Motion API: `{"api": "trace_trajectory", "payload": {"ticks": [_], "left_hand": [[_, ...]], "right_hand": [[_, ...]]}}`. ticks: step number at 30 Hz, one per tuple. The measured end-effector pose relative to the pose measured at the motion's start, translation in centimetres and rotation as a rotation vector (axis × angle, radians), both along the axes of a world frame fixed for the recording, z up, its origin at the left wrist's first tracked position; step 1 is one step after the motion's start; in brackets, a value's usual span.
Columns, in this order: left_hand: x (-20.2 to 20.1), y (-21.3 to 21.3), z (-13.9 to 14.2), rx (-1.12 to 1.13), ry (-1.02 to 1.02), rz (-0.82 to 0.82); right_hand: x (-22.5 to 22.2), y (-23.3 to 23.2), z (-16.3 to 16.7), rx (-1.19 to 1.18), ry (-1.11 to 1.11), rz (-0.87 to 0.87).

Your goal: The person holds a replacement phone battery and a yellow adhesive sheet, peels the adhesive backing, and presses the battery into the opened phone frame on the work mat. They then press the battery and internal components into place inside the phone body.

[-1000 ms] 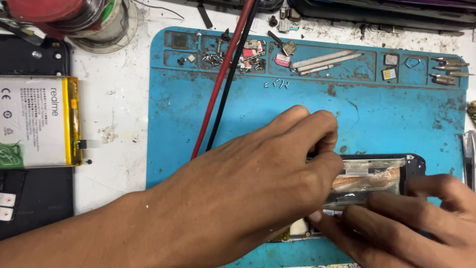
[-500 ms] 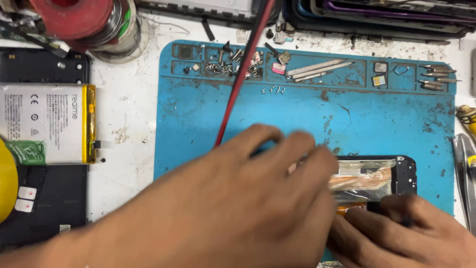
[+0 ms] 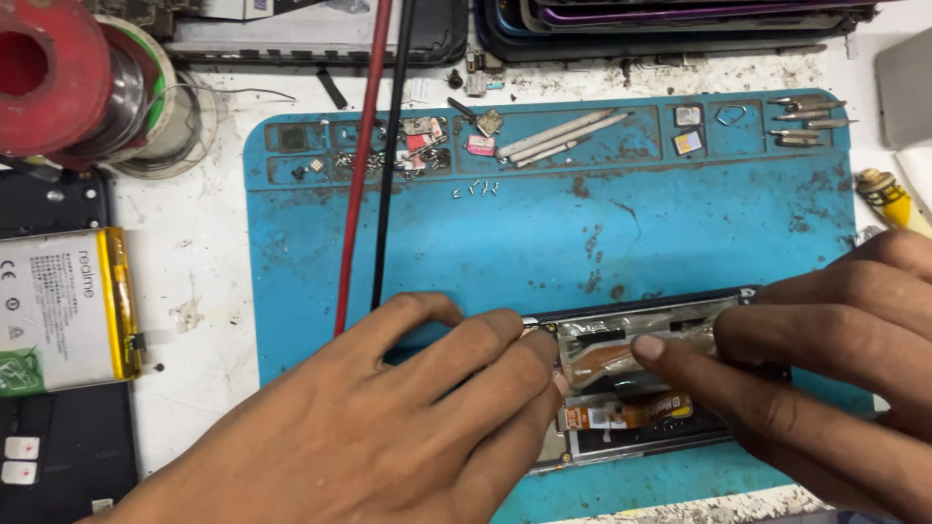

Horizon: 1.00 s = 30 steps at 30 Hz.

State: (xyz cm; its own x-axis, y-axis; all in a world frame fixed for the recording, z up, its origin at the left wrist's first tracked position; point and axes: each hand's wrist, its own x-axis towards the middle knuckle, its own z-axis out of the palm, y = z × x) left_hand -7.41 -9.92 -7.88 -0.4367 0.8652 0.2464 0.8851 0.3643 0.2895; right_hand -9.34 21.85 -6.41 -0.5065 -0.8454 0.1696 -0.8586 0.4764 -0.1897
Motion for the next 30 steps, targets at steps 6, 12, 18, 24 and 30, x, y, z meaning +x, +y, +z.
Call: {"api": "trace_trajectory", "payload": {"ticks": [6, 12, 18, 24, 30], "left_hand": [[0.2, 1.4, 0.8, 0.062, 0.048, 0.035], [0.6, 1.8, 0.8, 0.097, 0.052, -0.047], [0.6, 1.8, 0.2, 0.088, -0.038, -0.068], [0.3, 1.0, -0.4, 0.062, -0.026, -0.079], [-0.3, 0.6, 0.0, 0.128, -0.018, -0.083]], "right_hand": [[1.4, 2.1, 0.2, 0.154, 0.014, -0.049], [2.2, 4.2, -0.7, 0.185, -0.004, 0.025], [1.2, 4.6, -1.1, 0.189, -0.015, 0.116], [0.0, 4.0, -1.2, 0.12, 0.022, 0.276], [-0.4, 2.4, -1.2, 0.095, 0.007, 0.317]]}}
